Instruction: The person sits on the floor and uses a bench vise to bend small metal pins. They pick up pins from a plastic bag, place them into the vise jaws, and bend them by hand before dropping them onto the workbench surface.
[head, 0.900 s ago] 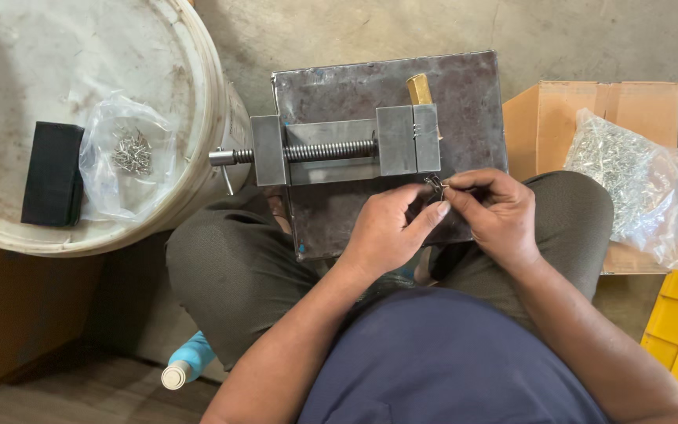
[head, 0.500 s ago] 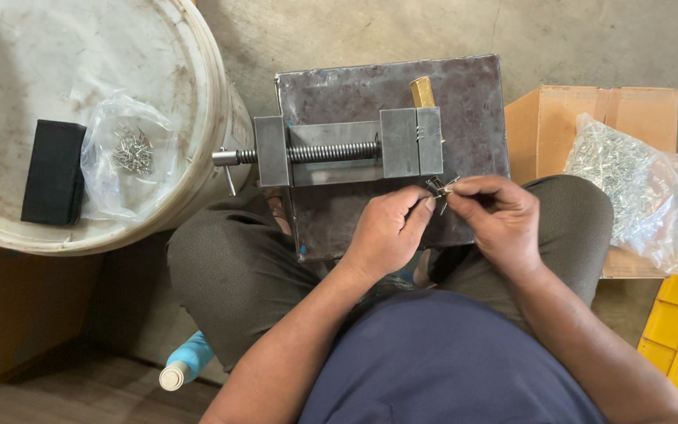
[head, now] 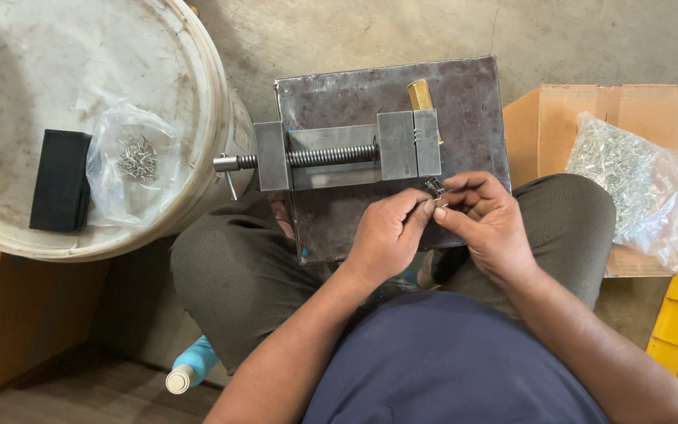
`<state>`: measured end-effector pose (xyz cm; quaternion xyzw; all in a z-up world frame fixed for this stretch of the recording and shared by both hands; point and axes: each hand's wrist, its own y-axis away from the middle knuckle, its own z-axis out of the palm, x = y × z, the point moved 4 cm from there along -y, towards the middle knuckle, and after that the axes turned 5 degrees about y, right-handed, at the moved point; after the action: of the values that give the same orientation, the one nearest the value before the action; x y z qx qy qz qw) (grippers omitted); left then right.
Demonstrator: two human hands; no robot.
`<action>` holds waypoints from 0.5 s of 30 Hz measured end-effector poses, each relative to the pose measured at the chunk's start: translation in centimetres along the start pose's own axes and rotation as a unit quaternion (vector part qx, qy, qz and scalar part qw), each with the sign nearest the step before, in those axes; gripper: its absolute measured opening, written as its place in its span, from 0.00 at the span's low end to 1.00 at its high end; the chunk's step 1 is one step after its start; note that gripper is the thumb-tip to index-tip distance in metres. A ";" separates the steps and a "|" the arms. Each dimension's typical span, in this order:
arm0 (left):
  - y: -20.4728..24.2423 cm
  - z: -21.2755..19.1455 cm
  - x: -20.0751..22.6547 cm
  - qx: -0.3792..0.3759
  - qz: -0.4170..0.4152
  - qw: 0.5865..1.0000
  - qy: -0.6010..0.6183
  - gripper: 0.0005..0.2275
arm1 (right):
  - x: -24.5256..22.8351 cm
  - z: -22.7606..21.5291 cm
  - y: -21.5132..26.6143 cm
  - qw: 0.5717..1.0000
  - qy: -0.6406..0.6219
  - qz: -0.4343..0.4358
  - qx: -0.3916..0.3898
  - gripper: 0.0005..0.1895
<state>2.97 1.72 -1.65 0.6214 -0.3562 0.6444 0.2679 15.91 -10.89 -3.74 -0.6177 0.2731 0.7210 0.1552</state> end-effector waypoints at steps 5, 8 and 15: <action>0.4 0.1 0.6 0.005 0.047 0.998 -0.040 0.05 | -0.7 0.0 0.3 0.999 0.005 -0.045 0.006 0.22; 0.5 -0.1 1.4 0.028 0.081 0.996 -0.039 0.04 | -2.4 0.3 0.6 0.949 0.294 -0.115 0.023 0.25; 0.6 -0.1 1.4 0.048 0.070 0.996 0.023 0.04 | -3.5 1.8 1.0 0.896 0.391 -0.209 0.029 0.28</action>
<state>2.34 1.26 -0.37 0.5918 -0.3613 0.6921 0.2006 14.60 -10.25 0.00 -0.8881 0.1967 0.3637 0.2007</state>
